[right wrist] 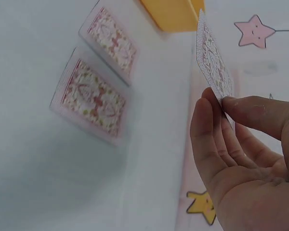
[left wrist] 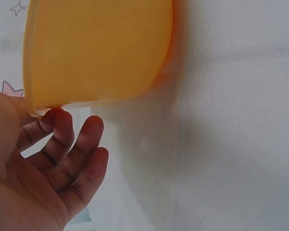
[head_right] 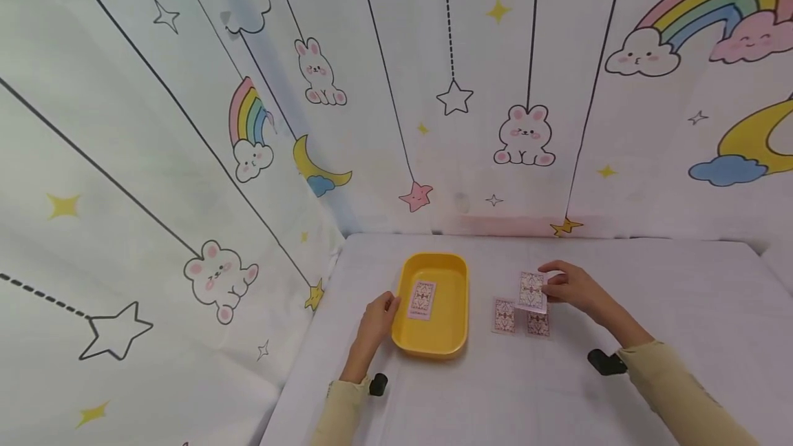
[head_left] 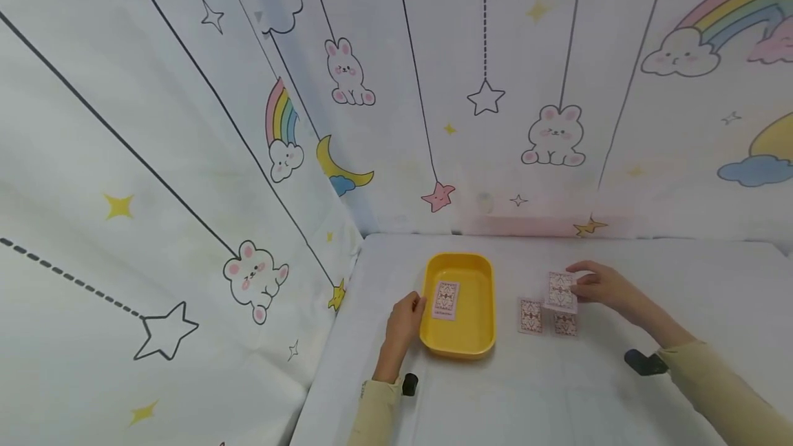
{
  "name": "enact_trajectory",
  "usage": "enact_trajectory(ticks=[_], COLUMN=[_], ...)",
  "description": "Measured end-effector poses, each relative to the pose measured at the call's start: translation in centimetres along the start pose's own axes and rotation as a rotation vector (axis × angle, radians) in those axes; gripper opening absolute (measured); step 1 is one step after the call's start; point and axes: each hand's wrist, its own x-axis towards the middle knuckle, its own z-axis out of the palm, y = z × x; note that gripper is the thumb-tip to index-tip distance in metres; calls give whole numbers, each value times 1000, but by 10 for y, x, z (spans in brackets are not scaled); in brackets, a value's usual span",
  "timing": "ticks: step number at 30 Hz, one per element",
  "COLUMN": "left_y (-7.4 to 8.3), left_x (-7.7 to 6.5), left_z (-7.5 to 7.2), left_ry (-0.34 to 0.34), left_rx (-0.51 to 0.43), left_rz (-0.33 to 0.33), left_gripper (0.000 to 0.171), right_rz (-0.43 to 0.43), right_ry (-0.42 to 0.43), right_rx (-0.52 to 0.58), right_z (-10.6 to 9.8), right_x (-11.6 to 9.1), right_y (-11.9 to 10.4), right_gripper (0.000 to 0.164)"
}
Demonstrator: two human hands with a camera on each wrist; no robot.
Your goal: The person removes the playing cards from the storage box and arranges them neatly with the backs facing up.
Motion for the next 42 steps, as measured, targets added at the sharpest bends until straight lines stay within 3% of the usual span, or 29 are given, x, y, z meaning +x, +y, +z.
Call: enact_trajectory(ticks=[12,20,33,42], left_y=[-2,-3,-3,-4], left_x=[0,1,3,3], left_z=[2,3,5,5], left_ry=[21,18,11,11], left_rx=[22,25,29,33], left_rz=[19,-3,5,3], left_gripper=[25,24,24,25], right_rz=[119,188,178,147], right_ry=[21,27,112,163], right_rx=[-58,-106,-231,-358], right_z=[-14,-15,-2,13], right_x=[-24,-29,-28,-29], right_y=[33,49,76,62], right_gripper=[56,59,49,49])
